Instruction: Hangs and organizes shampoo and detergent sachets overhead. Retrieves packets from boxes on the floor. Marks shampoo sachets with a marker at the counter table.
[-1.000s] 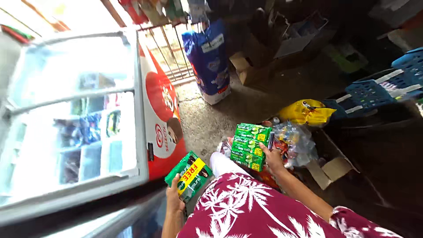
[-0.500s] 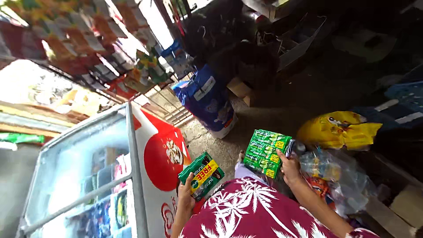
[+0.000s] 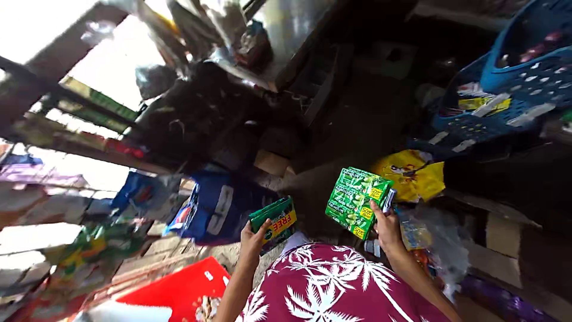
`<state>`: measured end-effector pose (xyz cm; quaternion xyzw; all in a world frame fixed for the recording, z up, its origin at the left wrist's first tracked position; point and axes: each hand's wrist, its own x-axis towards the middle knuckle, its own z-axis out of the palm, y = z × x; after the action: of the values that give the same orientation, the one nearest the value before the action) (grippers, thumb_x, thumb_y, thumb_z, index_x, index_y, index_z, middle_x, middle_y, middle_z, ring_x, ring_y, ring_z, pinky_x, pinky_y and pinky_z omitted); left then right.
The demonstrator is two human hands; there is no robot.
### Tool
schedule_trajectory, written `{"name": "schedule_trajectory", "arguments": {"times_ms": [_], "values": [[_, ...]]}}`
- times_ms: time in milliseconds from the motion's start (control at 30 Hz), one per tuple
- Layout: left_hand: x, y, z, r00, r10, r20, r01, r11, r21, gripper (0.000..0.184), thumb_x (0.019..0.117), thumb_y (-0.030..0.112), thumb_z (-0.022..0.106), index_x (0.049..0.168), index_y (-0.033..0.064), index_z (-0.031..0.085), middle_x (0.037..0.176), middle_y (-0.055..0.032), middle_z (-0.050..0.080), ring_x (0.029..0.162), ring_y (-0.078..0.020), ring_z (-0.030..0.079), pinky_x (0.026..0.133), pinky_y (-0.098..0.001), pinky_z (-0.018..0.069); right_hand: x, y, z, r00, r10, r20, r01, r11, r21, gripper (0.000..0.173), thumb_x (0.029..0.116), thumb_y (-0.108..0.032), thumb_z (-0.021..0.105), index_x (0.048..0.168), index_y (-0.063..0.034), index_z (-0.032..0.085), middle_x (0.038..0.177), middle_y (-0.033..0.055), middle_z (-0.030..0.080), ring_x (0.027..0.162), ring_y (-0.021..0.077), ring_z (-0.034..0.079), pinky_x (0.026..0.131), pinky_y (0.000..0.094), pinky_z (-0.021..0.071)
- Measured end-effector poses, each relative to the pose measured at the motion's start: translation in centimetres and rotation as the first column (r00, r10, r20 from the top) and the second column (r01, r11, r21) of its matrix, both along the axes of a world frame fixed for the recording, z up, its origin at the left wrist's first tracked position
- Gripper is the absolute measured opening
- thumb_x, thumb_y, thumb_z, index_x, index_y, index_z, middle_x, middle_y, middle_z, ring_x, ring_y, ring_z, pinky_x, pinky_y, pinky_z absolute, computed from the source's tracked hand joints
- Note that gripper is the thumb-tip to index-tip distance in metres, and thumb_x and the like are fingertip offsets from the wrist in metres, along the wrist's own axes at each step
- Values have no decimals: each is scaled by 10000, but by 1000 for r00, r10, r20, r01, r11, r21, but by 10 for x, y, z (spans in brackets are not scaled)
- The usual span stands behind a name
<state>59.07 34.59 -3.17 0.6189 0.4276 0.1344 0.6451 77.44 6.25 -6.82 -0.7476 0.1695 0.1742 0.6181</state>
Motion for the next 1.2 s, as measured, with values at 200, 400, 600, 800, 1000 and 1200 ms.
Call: {"name": "schedule_trajectory", "arguments": {"times_ms": [200, 400, 600, 800, 1000, 1200], "values": [[162, 68, 17, 979, -189, 76, 190, 982, -8, 275, 1007, 131, 608, 1196, -68, 594, 998, -90, 711, 903, -119, 699, 839, -309, 591, 57, 35, 6, 950, -310, -44, 310, 951, 0, 337, 1047, -267, 592, 1216, 25, 586, 927, 47, 632, 706, 43, 584, 600, 226, 471], [313, 105, 38, 967, -138, 213, 172, 974, -150, 242, 1070, 163, 502, 1207, -23, 573, 931, -101, 728, 834, -179, 734, 767, -367, 632, 153, 66, 28, 904, -428, -10, 428, 904, 0, 258, 1043, -256, 600, 1155, -23, 594, 829, -19, 596, 572, -14, 496, 489, 160, 376], [432, 115, 50, 949, -20, 316, 62, 990, -123, 247, 1076, 215, 497, 1249, 51, 563, 990, -55, 727, 890, -154, 729, 797, -352, 626, 287, 68, 26, 938, -342, 49, 336, 937, 96, 172, 1043, -220, 588, 1084, -53, 605, 778, -53, 630, 542, -32, 527, 467, 138, 407], [526, 128, 57, 931, 98, 351, -90, 995, -40, 357, 1085, 298, 475, 1352, 61, 480, 1105, -44, 697, 997, -151, 710, 894, -370, 607, 452, 84, 43, 995, -73, 69, 65, 992, 104, 184, 1032, -255, 616, 1134, -102, 615, 853, -46, 659, 599, -16, 561, 512, 156, 460], [597, 158, 61, 890, 263, 373, -265, 963, -46, 384, 1100, 262, 452, 1419, 52, 422, 1165, -89, 676, 1058, -200, 698, 944, -426, 592, 584, 151, 77, 941, 210, 264, -252, 958, 137, 129, 1011, -299, 620, 1005, -170, 629, 742, -122, 629, 490, -63, 475, 430, 120, 385], [640, 193, 49, 821, 378, 427, -430, 903, 27, 423, 1099, 182, 443, 1477, 40, 317, 1237, -86, 626, 1109, -174, 671, 978, -388, 573, 673, 246, 84, 819, 432, 378, -522, 834, 177, 188, 1022, -258, 621, 1089, -87, 662, 890, -45, 719, 783, 25, 693, 700, 220, 593]]}}
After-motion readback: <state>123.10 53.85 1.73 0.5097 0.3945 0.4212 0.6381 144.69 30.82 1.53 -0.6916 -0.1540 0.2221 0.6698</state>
